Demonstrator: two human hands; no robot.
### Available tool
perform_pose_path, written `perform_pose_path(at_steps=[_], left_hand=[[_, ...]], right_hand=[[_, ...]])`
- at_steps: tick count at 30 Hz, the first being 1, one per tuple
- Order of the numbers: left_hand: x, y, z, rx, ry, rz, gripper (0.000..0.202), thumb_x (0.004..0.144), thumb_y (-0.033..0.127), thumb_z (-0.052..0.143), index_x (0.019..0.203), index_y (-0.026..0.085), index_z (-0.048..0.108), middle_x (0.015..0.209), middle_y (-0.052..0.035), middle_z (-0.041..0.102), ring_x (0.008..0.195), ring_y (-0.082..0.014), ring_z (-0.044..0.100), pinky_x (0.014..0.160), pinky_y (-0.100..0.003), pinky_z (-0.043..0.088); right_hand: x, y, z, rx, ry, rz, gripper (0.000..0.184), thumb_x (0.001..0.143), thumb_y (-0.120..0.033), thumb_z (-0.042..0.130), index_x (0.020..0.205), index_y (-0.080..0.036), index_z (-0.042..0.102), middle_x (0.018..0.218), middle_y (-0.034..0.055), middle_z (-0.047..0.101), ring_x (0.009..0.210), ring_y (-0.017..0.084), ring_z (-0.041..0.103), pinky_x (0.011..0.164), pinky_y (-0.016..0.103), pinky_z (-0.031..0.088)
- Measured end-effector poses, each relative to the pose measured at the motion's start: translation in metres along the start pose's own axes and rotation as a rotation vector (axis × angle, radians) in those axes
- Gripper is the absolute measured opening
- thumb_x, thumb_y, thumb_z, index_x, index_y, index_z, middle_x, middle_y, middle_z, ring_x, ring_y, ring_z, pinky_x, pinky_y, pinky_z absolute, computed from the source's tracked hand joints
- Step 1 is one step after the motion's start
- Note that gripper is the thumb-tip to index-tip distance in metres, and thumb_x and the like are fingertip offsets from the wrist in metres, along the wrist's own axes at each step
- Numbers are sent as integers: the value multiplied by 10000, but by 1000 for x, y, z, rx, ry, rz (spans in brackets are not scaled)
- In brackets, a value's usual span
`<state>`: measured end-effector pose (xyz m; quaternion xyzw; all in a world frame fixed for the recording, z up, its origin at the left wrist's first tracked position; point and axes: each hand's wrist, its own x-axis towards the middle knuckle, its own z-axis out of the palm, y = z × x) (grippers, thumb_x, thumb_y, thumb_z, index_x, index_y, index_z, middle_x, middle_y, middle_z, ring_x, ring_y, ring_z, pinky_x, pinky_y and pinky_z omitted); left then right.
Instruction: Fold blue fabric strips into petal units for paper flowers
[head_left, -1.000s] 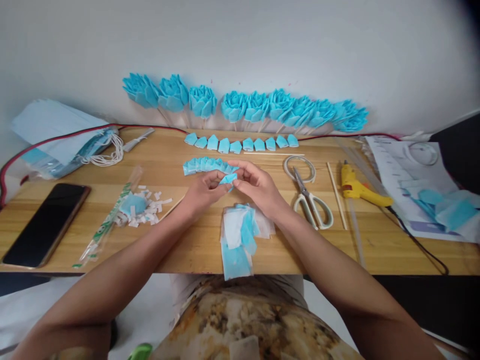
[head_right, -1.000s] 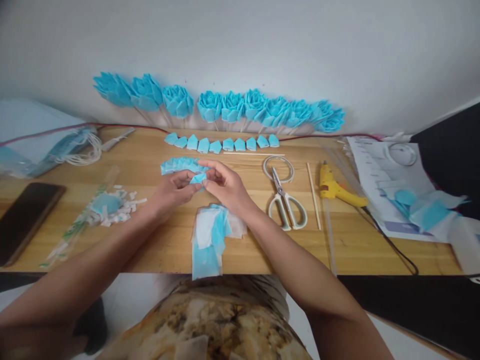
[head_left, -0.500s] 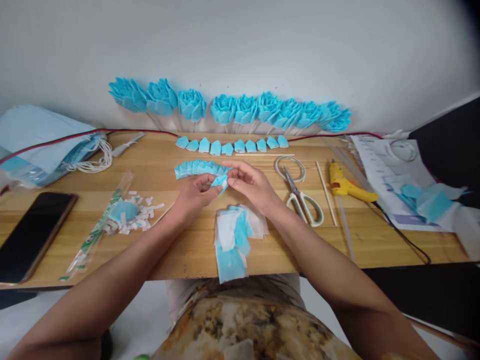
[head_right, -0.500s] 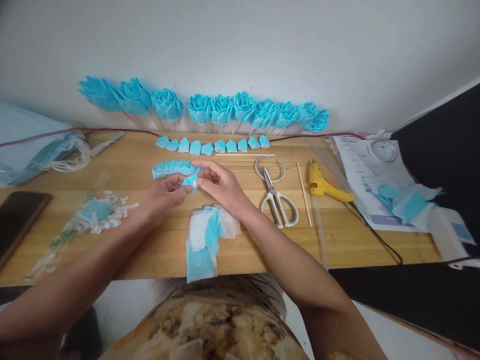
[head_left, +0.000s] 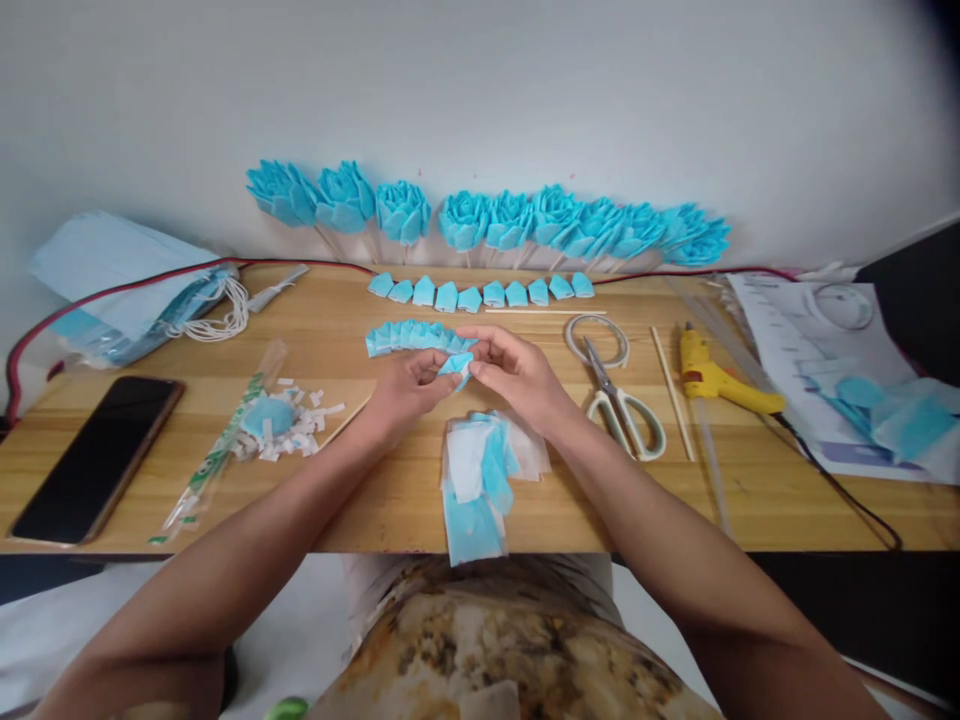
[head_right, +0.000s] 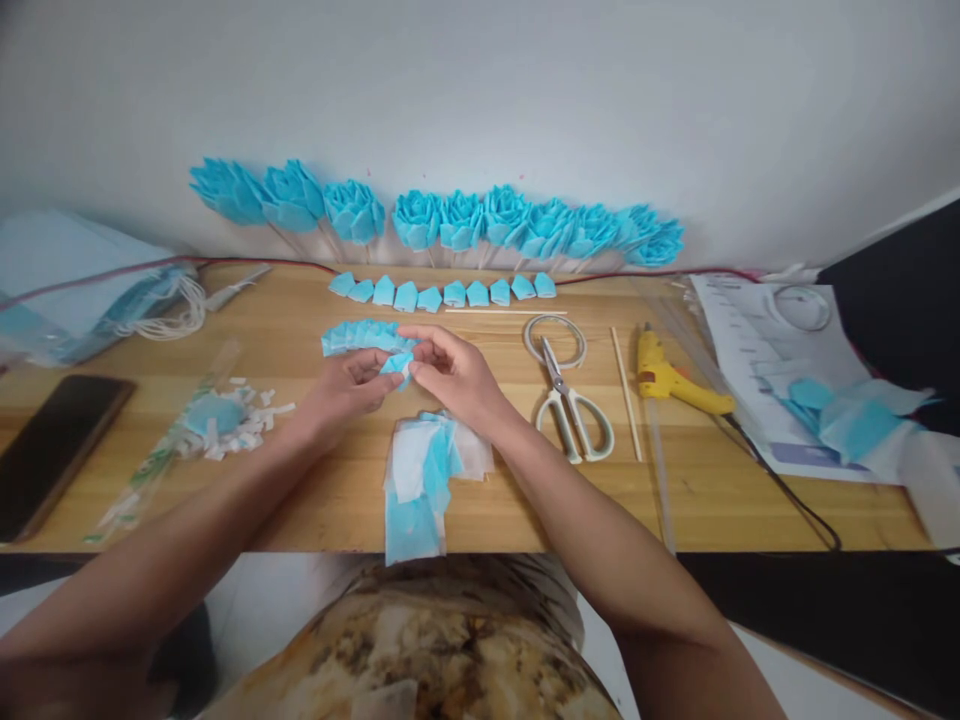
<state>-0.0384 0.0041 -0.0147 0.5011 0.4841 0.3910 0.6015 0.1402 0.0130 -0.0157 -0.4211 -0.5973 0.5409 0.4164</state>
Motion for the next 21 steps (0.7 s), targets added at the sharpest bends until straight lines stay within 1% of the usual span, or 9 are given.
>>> perform_pose_path(at_steps=[4,6,9,14,16,18,19,21], left_hand=[[0,-2,-3,-92,18,2,385,750,470,756,974,178,644,459,119,337,408,-56,237,440,-216,178],[0,-4,-6,-114,13,15,387,790,461,725,1044,178,650,455,118,337,402,-61,241,437,-218,178],[2,-6,-8,-119,-19,8,372,774,456,755,997,181,641,458,117,341,403,-56,240,438,-217,181],[3,-7,-7,-87,-39,-19,371,677,426,841,832,179,611,480,105,389,419,-41,250,443,-217,176],[3,-6,-7,-108,-40,-12,360,669,422,844,786,176,608,489,98,403,423,-39,256,445,-219,177],[3,-6,-6,-156,-30,-1,345,677,413,842,782,174,616,493,98,401,423,-38,252,444,-220,169],[3,-6,-7,-184,-19,4,339,677,401,845,788,173,620,492,101,395,423,-37,248,444,-220,162],[4,-7,-7,-228,8,16,336,674,384,854,791,173,620,487,106,383,421,-36,242,442,-219,155]], right_hand=[[2,0,-3,13,64,-30,370,814,-277,645,1180,-242,684,870,-9,616,814,144,571,774,301,464],[2,-1,-4,10,93,-36,369,811,-271,643,1177,-243,684,863,-11,611,818,147,570,774,303,460],[2,-4,-5,10,100,-27,371,809,-259,643,1178,-237,682,860,-13,606,811,146,566,770,305,458],[0,-1,-3,18,73,-18,362,817,-270,662,1178,-253,684,880,-8,624,816,149,580,792,315,480],[1,2,-3,74,61,-11,379,821,-287,674,1199,-259,680,924,0,658,868,159,610,843,329,500],[1,4,-3,165,43,3,385,849,-325,657,1229,-264,670,977,8,686,928,167,636,897,348,510],[2,5,-3,204,37,20,376,866,-346,642,1232,-265,669,993,11,694,938,168,643,907,354,512],[2,5,-2,241,32,70,340,875,-376,626,1186,-251,680,974,14,699,909,165,646,879,349,516]])
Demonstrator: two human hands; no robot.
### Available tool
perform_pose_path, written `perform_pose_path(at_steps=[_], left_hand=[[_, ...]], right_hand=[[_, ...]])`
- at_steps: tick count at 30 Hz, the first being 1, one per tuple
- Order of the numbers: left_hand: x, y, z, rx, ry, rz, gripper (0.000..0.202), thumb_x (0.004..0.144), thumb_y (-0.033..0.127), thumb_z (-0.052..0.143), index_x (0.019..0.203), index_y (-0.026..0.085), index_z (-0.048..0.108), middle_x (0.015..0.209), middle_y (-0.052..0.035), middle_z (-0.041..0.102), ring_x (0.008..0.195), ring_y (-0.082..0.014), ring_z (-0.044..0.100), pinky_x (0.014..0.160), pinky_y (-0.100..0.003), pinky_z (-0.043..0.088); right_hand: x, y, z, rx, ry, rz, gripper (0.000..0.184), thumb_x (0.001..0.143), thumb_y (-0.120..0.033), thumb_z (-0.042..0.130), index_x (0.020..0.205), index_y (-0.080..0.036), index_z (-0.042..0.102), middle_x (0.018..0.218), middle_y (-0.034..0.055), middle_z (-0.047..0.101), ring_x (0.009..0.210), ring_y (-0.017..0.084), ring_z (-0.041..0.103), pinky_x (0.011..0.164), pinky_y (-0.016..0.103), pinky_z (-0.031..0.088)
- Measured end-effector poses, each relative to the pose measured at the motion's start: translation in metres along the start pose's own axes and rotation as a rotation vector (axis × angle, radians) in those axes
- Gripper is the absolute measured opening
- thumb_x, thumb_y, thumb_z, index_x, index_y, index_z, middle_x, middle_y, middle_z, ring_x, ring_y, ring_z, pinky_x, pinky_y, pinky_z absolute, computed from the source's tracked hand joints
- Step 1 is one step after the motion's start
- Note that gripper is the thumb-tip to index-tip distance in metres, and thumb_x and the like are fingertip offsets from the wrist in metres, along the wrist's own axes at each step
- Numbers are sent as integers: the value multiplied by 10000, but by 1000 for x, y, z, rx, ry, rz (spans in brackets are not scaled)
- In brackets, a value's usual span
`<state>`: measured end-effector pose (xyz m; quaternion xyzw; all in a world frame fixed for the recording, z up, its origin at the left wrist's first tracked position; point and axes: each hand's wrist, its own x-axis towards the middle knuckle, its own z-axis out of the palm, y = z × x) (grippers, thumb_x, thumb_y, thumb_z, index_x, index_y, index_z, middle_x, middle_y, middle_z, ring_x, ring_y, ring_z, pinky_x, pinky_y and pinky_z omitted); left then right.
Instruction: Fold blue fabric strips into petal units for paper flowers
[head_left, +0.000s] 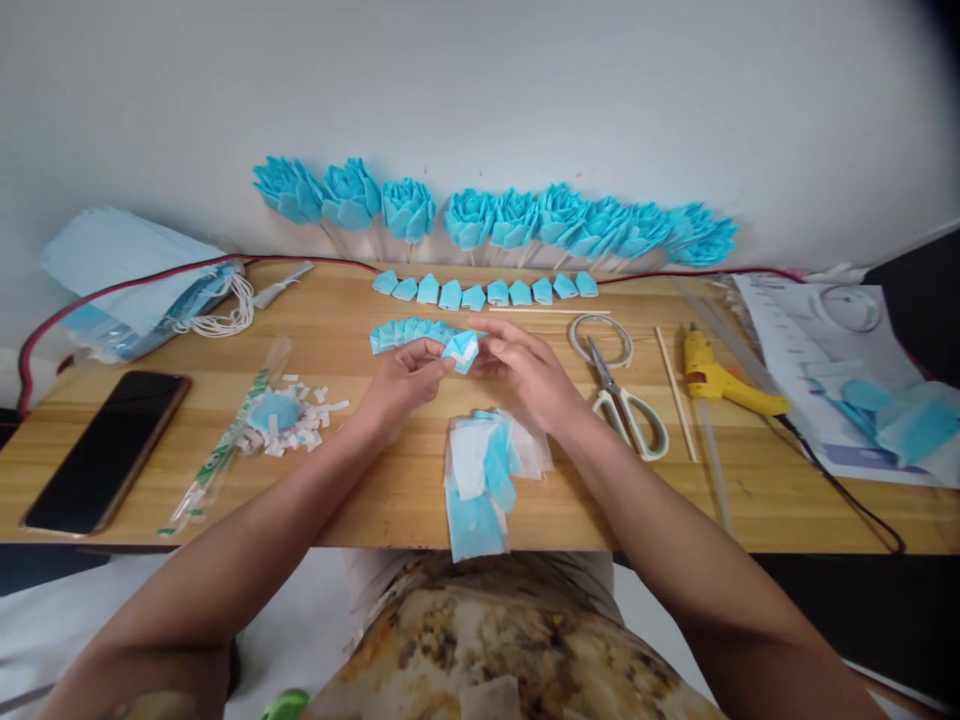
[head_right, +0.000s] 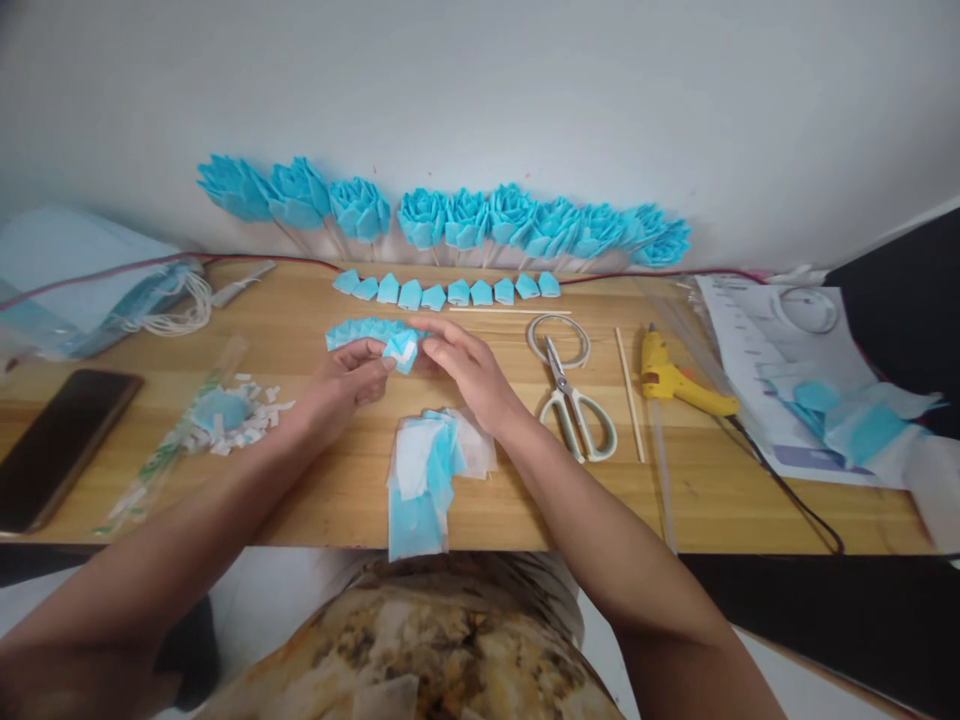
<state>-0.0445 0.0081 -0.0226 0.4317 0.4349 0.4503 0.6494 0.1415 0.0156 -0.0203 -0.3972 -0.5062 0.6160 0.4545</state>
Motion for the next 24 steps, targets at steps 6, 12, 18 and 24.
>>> perform_pose_path(at_steps=[6,12,18,24], left_hand=[[1,-3,-2,-45,31,24,336,671,363,864,808,177,621,487,109,390,422,-34,253,446,-208,178],[2,-7,-2,-15,1,24,320,697,377,854,810,171,637,522,101,404,431,-29,263,445,-207,166],[2,-7,-3,-45,8,18,273,756,381,795,835,178,631,480,111,370,416,-38,258,434,-206,184],[1,-2,0,-47,40,16,272,725,351,796,832,177,616,468,115,370,410,-39,264,429,-204,196]], right_hand=[[-3,-5,8,-135,-49,49,208,792,-371,709,854,-184,645,771,-12,621,741,134,574,731,298,448],[-2,-2,9,-199,-17,24,261,769,-387,706,714,-211,522,654,-57,485,645,114,470,633,283,347],[0,-1,8,-203,11,14,281,762,-360,684,661,-216,465,635,-64,441,626,107,448,630,285,335],[0,0,8,-187,10,14,237,757,-336,686,668,-214,503,621,-64,463,627,115,484,640,289,364]])
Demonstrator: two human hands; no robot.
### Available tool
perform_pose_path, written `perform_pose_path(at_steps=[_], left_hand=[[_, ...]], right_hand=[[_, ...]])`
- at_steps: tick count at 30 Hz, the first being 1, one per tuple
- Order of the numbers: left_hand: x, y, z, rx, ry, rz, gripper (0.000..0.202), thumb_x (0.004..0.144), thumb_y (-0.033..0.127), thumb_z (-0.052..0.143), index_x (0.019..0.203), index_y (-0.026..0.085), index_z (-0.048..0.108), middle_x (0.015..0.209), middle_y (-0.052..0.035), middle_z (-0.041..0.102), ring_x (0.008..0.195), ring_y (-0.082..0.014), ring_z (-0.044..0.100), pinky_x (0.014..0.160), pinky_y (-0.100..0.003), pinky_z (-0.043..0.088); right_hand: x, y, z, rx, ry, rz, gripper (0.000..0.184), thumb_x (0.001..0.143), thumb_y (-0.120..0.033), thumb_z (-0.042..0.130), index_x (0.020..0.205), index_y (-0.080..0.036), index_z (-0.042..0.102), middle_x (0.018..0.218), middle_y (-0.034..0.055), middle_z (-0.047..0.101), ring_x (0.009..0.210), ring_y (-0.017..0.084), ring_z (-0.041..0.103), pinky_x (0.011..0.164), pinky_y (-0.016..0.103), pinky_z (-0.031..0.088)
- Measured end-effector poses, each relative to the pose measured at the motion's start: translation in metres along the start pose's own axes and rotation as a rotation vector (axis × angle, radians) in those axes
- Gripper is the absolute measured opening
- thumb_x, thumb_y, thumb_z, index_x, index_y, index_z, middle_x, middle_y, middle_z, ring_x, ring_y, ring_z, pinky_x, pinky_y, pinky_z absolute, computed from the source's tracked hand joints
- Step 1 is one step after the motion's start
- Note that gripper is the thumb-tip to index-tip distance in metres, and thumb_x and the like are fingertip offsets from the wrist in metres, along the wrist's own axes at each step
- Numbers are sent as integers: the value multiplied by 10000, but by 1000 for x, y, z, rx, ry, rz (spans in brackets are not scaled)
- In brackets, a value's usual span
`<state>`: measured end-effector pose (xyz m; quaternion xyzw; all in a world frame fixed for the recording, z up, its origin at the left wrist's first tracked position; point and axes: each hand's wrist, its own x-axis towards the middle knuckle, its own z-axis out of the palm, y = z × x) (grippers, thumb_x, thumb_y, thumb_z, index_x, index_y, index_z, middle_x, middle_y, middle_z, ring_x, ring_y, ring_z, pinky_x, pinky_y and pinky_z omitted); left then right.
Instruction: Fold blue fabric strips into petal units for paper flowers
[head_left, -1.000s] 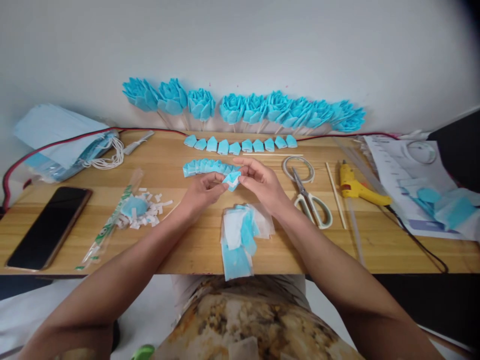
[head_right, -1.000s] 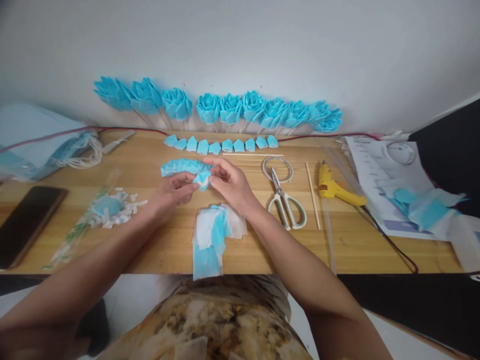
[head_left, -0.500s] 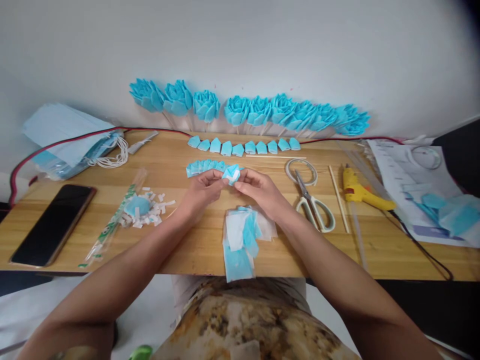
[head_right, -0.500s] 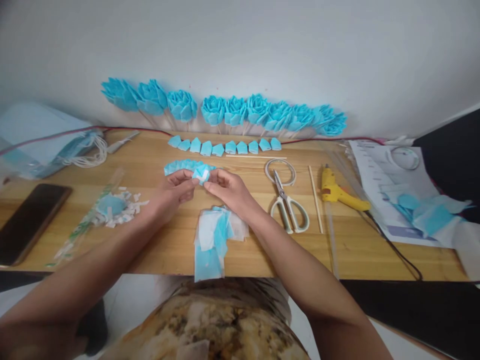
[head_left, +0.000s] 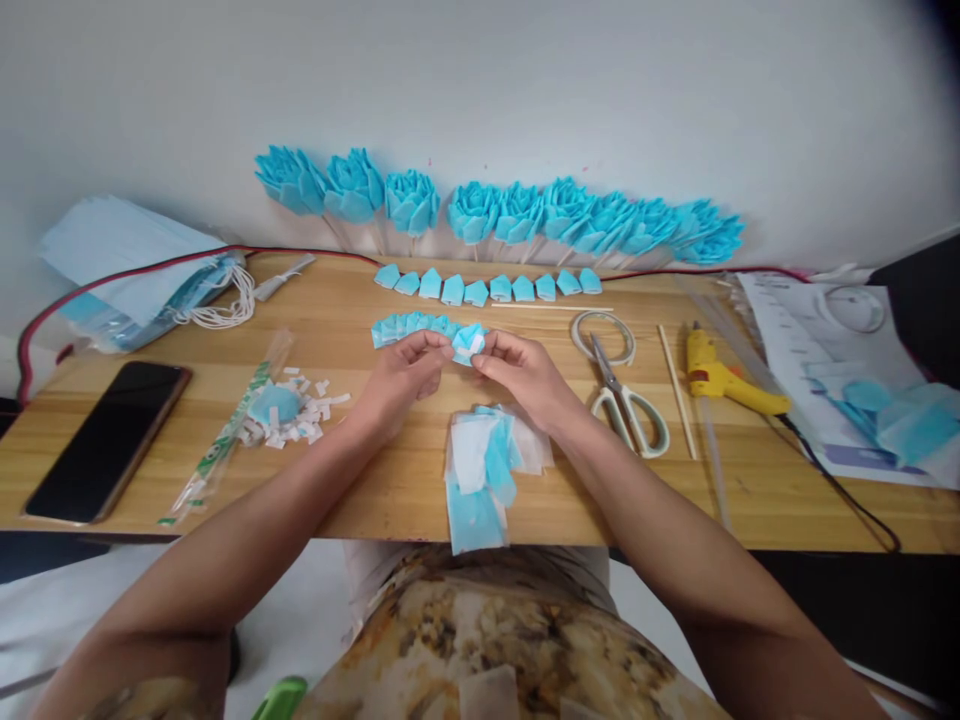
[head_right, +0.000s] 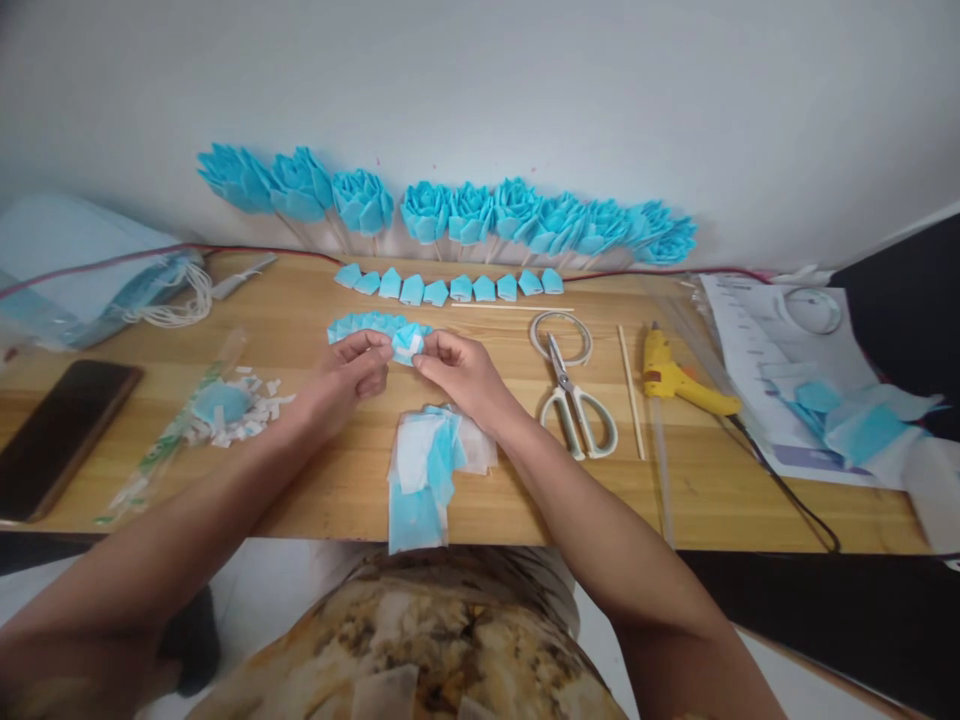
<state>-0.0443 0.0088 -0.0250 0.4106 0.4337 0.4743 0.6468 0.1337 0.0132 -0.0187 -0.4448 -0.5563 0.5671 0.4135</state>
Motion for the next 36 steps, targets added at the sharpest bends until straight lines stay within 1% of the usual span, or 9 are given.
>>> perform_pose_path(at_steps=[6,10,12,16,19,23,27,30,36], left_hand=[[0,1,1,37,33,-4,298,676,355,812,801,177,609,491,108,404,406,-32,269,425,-205,184],[2,0,0,60,29,19,288,687,369,796,793,177,609,510,103,417,414,-33,267,430,-209,194],[1,0,0,79,29,20,283,690,366,793,793,176,610,520,100,427,418,-33,267,433,-210,198],[-1,2,2,109,14,24,285,706,385,778,788,180,597,499,102,394,420,-41,268,432,-213,189],[-2,3,4,123,7,26,313,753,437,745,881,189,603,468,111,362,416,-57,270,434,-215,197],[-3,4,4,183,-49,-1,382,694,399,815,921,192,589,472,117,387,423,-53,269,441,-212,204],[-4,4,3,191,-106,6,322,680,364,811,794,182,571,516,102,402,449,-41,260,457,-213,199],[-5,5,3,213,-116,19,287,686,364,789,781,183,588,540,91,417,463,-47,269,463,-221,201],[-6,7,5,306,-115,14,279,692,394,770,790,176,625,661,49,540,509,-53,341,486,-229,232]], right_hand=[[-1,-1,-3,29,-27,13,135,777,-328,663,772,-195,642,708,-25,613,707,135,565,726,302,448],[-1,-3,-4,100,-19,25,202,788,-379,675,869,-194,680,835,7,669,802,154,600,776,313,477],[-1,-4,-3,66,-1,6,221,781,-388,699,881,-192,676,808,-3,646,772,143,571,755,302,455],[-1,-4,-1,-21,16,-45,194,769,-353,707,758,-199,590,698,-46,527,681,115,464,684,280,376],[-1,-3,0,-25,7,-44,208,773,-342,691,731,-203,543,689,-56,483,663,107,428,657,276,338],[-2,-3,2,-18,-1,-37,220,776,-345,690,722,-200,533,676,-61,457,654,103,409,648,274,320],[-3,-3,2,-53,0,-32,195,805,-350,668,729,-200,570,679,-46,518,684,121,479,684,283,361],[-3,-4,-3,-72,7,-44,200,846,-370,632,738,-201,631,711,-23,589,734,141,541,733,294,412],[0,-7,-11,-46,17,-45,183,821,-357,671,929,-225,738,891,2,706,835,157,618,824,319,489]])
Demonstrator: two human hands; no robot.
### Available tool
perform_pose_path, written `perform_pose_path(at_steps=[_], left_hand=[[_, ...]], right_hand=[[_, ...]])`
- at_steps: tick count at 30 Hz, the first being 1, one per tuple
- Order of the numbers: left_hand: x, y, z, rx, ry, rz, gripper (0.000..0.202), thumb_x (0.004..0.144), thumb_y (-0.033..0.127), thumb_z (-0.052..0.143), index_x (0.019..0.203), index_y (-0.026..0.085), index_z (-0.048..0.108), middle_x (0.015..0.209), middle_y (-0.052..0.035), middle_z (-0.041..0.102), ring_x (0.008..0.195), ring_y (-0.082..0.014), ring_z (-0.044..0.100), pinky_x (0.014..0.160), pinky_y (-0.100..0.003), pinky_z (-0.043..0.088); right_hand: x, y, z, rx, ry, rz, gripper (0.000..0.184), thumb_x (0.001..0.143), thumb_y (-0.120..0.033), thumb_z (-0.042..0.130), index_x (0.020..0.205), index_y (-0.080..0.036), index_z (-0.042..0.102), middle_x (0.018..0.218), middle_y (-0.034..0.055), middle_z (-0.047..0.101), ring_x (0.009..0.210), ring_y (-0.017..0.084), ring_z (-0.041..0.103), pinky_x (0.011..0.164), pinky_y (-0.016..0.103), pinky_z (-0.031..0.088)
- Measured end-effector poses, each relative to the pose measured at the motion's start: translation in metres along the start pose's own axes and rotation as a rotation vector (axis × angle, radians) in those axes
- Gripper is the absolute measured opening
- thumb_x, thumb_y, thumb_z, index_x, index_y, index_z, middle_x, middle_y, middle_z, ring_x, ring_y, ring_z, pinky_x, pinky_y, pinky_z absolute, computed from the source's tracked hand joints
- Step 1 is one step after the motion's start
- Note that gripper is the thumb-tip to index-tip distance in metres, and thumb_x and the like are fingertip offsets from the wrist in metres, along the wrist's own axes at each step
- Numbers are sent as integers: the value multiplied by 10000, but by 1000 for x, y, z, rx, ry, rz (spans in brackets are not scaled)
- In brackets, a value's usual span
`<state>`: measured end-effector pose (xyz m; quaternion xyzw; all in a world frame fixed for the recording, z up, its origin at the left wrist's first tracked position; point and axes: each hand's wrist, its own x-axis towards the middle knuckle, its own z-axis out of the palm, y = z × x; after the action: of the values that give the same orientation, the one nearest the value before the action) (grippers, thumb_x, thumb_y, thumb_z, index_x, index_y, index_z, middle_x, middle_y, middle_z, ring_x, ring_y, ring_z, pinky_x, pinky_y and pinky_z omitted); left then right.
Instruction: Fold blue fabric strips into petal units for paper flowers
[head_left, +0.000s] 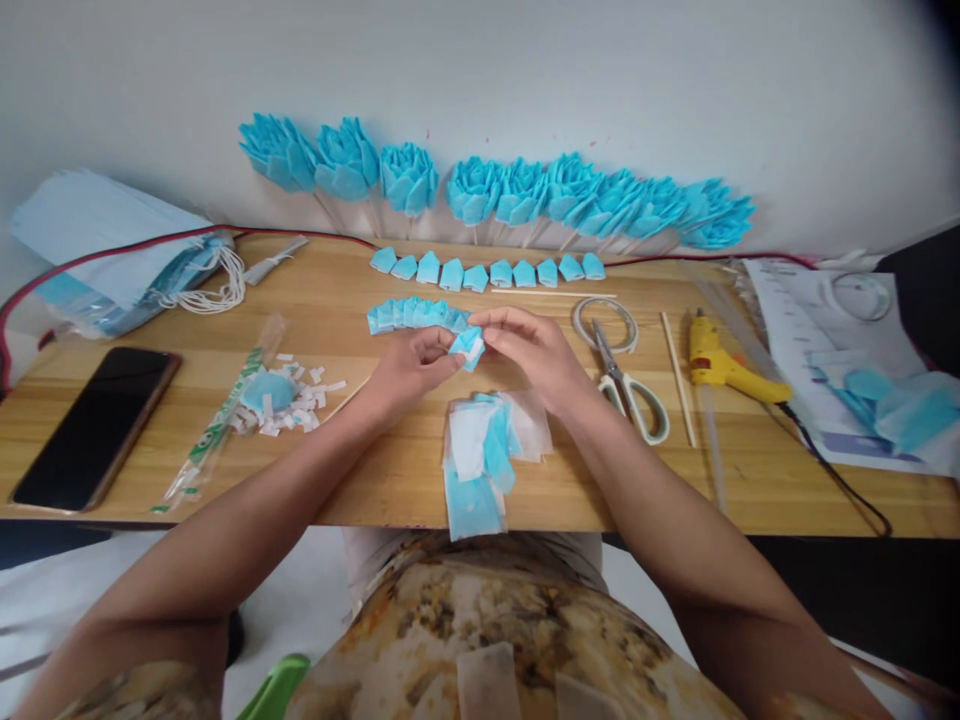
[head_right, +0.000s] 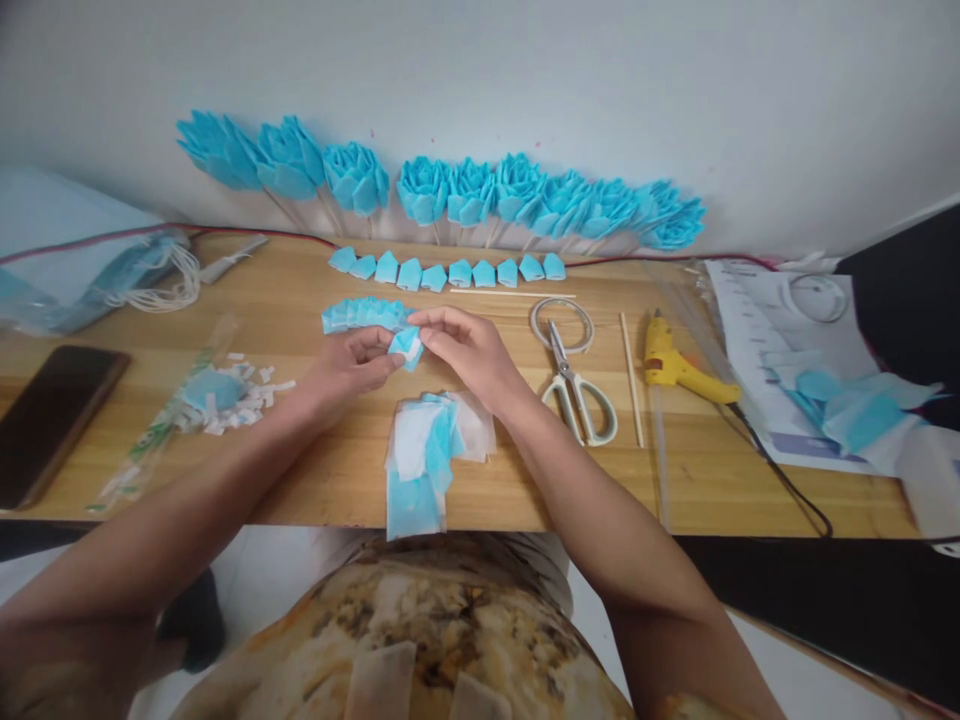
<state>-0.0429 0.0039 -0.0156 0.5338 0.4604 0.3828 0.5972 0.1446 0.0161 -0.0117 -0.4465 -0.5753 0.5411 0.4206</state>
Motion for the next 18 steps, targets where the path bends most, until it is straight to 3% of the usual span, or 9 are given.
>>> perform_pose_path(at_steps=[3,11,16,18], left_hand=[[1,-1,0,-10,9,-1,300,686,404,782,807,173,636,658,50,544,500,-50,339,482,-228,232],[7,-1,-7,-198,150,-3,340,686,411,805,819,196,578,505,105,376,428,-53,246,441,-226,175],[-3,1,-2,42,309,200,227,797,388,739,832,203,611,521,86,371,474,-74,264,484,-241,201],[-6,-2,2,151,288,285,193,826,367,717,796,195,634,538,73,390,496,-79,303,508,-246,231]], right_hand=[[1,1,-1,24,0,-23,241,796,-322,703,1017,-232,743,916,2,713,861,153,634,849,324,504],[2,7,-3,-6,-78,-59,337,816,-319,709,1142,-235,718,964,21,714,894,162,649,839,326,513],[1,4,3,-92,105,-145,338,821,-272,660,1153,-231,705,887,0,663,813,139,606,776,302,501],[-1,3,7,-132,149,-190,324,820,-246,652,1140,-238,703,858,-12,643,780,130,594,776,300,505]])
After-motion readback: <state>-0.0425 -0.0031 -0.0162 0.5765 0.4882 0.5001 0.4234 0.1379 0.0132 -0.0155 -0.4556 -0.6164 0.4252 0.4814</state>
